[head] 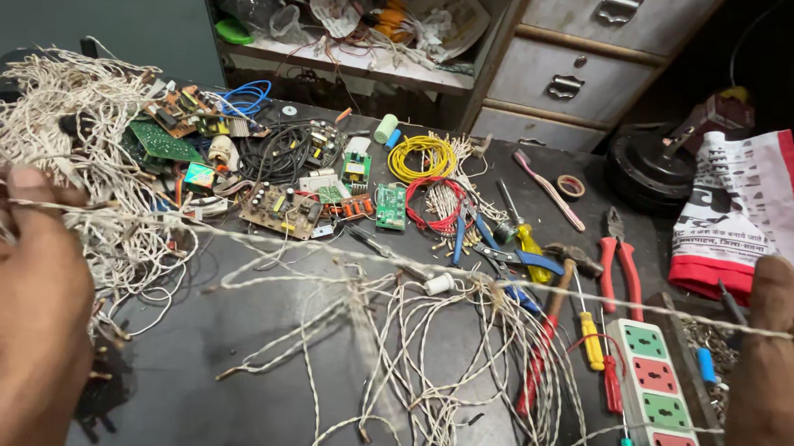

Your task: The person strips insulation from a red wire using pliers, twists the exposed strands, and connects the wire to a power strip socket. The person then handles a white plastic component and untangles a bundle of white wires on the workbench.

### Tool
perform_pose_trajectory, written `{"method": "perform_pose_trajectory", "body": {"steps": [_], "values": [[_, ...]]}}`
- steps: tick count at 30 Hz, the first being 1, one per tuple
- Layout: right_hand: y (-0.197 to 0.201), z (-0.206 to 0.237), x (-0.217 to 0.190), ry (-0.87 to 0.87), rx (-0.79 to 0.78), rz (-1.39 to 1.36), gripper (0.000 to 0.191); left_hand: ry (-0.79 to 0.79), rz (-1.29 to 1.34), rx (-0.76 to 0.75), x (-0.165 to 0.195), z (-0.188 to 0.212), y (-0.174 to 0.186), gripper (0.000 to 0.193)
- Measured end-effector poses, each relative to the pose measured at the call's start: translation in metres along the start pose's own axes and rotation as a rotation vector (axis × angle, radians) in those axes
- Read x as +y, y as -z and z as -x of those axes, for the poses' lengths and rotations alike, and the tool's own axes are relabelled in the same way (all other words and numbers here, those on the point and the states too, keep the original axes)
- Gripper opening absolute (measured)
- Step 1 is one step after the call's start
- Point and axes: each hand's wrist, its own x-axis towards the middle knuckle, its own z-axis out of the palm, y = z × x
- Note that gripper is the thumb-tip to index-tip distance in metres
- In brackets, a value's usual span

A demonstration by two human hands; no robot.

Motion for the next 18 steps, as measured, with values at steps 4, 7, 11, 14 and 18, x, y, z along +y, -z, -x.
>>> {"method": "perform_pose_trajectory", "body": {"steps": [4, 7, 11, 14, 18], "values": [[-0.013, 0.003, -0.01, 0.024, 0.045, 0.05, 0.048, 0.101, 0.051, 0.042, -0.015, -0.006, 0.004, 0.023], [-0.018, 0.005, -0.01, 0.033, 0.066, 0.073, 0.051, 0.213, 0.16, 0.088, -0.017, -0.012, 0.012, 0.032], [-0.027, 0.007, -0.002, 0.048, 0.089, 0.112, 0.056, -0.014, 0.156, 0.089, -0.017, -0.013, 0.015, 0.03], [-0.031, 0.009, -0.009, 0.056, 0.101, 0.145, 0.06, -0.024, 0.201, 0.11, -0.02, -0.014, 0.016, 0.028], [-0.041, 0.01, -0.011, 0.072, 0.11, 0.191, 0.065, 0.026, 0.208, 0.162, -0.024, -0.015, 0.024, 0.028]]}}
